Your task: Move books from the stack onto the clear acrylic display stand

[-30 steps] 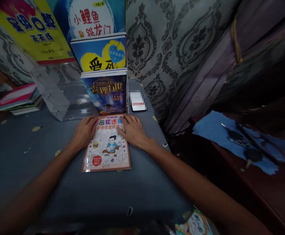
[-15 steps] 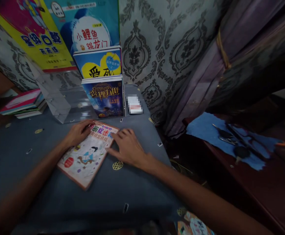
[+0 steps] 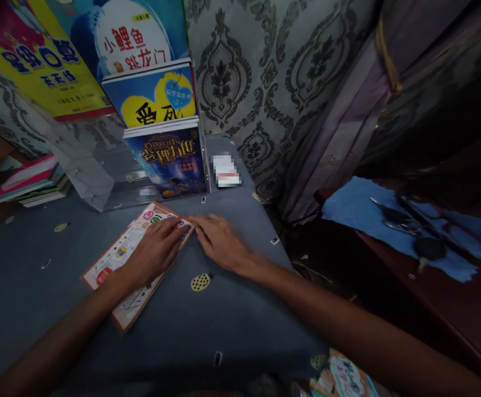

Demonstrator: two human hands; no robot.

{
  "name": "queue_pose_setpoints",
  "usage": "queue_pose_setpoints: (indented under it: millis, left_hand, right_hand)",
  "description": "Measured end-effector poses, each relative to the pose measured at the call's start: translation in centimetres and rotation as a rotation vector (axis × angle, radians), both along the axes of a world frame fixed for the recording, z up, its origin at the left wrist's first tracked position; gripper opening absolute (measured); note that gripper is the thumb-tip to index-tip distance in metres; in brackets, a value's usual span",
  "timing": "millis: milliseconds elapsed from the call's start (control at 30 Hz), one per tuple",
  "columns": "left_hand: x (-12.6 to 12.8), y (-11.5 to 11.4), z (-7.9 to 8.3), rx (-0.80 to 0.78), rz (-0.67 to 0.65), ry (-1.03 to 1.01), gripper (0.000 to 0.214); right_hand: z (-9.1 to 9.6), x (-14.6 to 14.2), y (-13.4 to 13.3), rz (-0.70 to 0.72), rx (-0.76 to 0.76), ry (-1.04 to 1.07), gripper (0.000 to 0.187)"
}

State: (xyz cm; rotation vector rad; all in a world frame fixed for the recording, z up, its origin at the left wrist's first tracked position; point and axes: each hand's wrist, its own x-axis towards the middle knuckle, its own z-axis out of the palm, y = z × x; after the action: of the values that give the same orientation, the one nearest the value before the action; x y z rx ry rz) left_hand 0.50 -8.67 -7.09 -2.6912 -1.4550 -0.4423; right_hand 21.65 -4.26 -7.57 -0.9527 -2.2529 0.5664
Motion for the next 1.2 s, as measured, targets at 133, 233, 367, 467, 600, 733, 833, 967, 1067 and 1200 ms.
queue_pose_setpoints:
  millis: [133, 233, 367, 467, 600, 733, 833, 967, 1067, 1200]
  left_hand:
    - [-0.1, 0.2, -0.2, 0.004, 0.02, -0.011, 0.037]
    - [0.0, 0.2, -0.2, 0.011, 0.019, 0.012, 0.037]
    - [0.2, 0.0, -0.1, 0.013, 0.031, 0.02, 0.04]
    - [0.5, -0.2, 0.0, 0.017, 0.064, 0.051, 0.044]
    - [0.9, -0.6, 0.1, 0.054, 0.09, 0.1, 0.033]
    - [1.3, -0.6, 0.4, 0.083, 0.078, 0.116, 0.024]
    - [1.4, -0.6, 0.6, 0.085, 0.079, 0.085, 0.022]
    - [1.5, -0.6, 0.7, 0.114, 0.075, 0.073, 0.024]
    - [1.6, -0.7, 0.5, 0.132, 0.081, 0.096, 0.023]
    - [1.4, -0.7, 0.4, 0.117, 0.062, 0.088, 0.025]
  right_hand:
    - [-0.6, -0.1, 0.1, -0.022, 0.03, -0.106, 0.04]
    - [-0.7, -0.2, 0.5, -0.052, 0.0, -0.082, 0.038]
    - [-0.6, 0.0, 0.8, -0.065, -0.08, 0.046, 0.035]
    - [-0.6, 0.2, 0.9, -0.052, -0.154, 0.141, 0.033]
    - [-0.6, 0.4, 0.9, -0.088, -0.226, 0.2, 0.034]
    - [-0.6, 0.6, 0.9, -0.12, -0.211, 0.226, 0.035]
    - [-0.4, 0.7, 0.8, -0.134, -0.198, 0.224, 0.036]
    - [-0.2, 0.8, 0.6, -0.127, -0.18, 0.224, 0.037]
    - [-0.2, 0.7, 0.4, -0.077, -0.148, 0.242, 0.037]
    - [-0.5, 0.6, 0.3, -0.024, -0.104, 0.169, 0.038]
